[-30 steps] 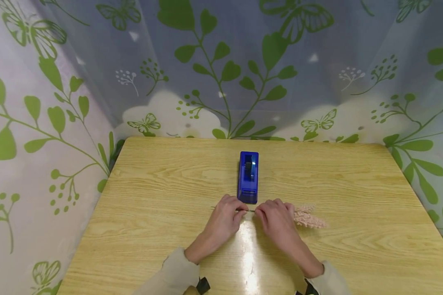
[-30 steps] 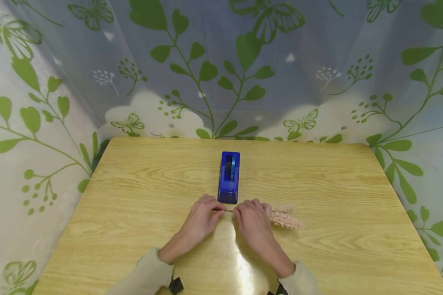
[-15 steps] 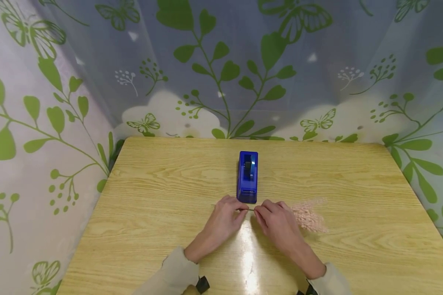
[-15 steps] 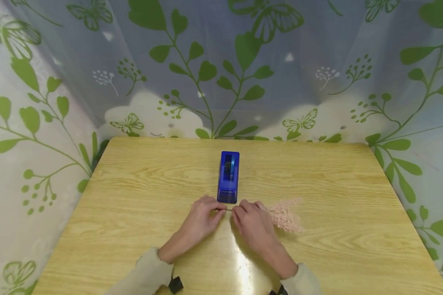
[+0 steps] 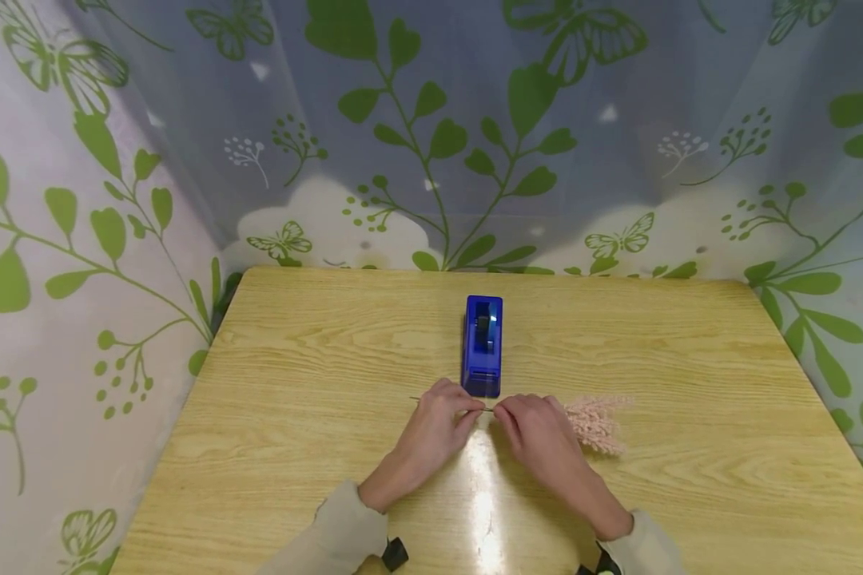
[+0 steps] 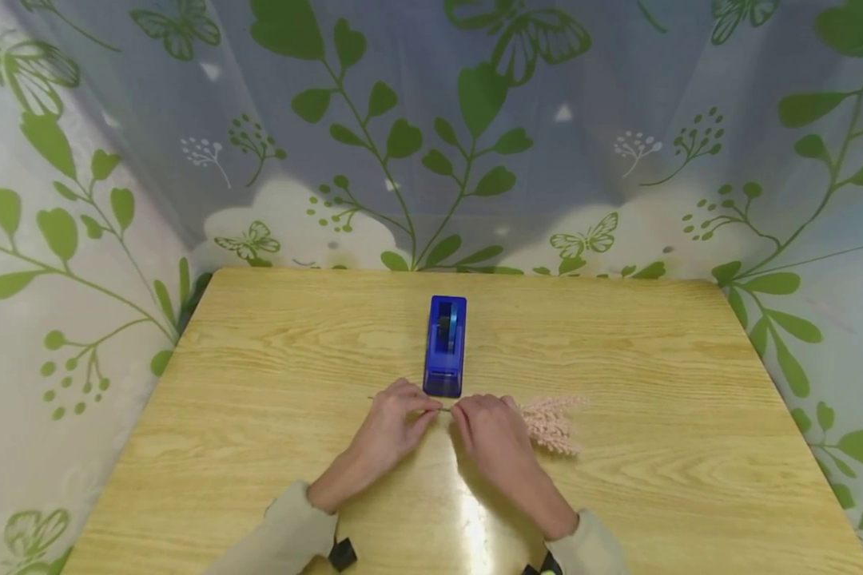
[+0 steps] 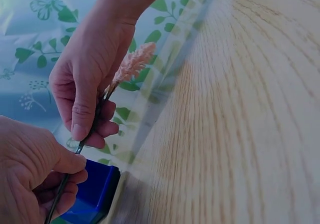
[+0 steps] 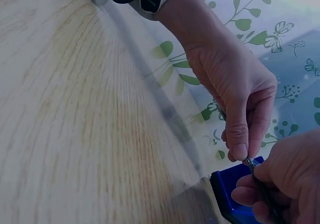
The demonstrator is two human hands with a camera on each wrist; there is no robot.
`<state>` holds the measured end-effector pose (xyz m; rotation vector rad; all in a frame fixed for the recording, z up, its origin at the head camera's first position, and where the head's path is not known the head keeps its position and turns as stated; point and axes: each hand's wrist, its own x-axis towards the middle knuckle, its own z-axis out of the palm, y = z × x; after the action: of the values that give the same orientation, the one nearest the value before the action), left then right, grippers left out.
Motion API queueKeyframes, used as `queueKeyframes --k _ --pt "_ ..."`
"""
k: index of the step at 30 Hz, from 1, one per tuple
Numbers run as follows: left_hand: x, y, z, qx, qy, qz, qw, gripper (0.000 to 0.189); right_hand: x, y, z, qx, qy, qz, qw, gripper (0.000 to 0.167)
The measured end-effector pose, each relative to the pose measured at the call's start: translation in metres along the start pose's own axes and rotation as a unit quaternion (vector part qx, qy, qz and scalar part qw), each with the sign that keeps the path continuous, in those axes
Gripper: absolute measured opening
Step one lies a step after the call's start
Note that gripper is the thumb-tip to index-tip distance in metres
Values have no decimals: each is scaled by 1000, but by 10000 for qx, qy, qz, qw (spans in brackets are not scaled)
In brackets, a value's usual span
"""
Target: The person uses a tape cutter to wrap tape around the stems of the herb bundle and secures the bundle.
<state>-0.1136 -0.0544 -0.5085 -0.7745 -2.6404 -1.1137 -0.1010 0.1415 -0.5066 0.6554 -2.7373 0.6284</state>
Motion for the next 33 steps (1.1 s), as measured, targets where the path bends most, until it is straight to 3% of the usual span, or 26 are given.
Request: queueKeyframes --k 5,13,23,33 --pt "-1 0 0 75 -19 41 10000 8 3 -1 -3 222 -30 157 9996 15" --pt "-1 0 0 92 131 187 9997 9 4 -6 -4 53 -295 635 9975 42" --pt "0 -1 2 66 205 212 9995 7 3 -6 0 186 106 561 9982 20" --pt "0 0 1 -131 -45 -289 9995 6 3 -1 2 -159 353 194 9991 7"
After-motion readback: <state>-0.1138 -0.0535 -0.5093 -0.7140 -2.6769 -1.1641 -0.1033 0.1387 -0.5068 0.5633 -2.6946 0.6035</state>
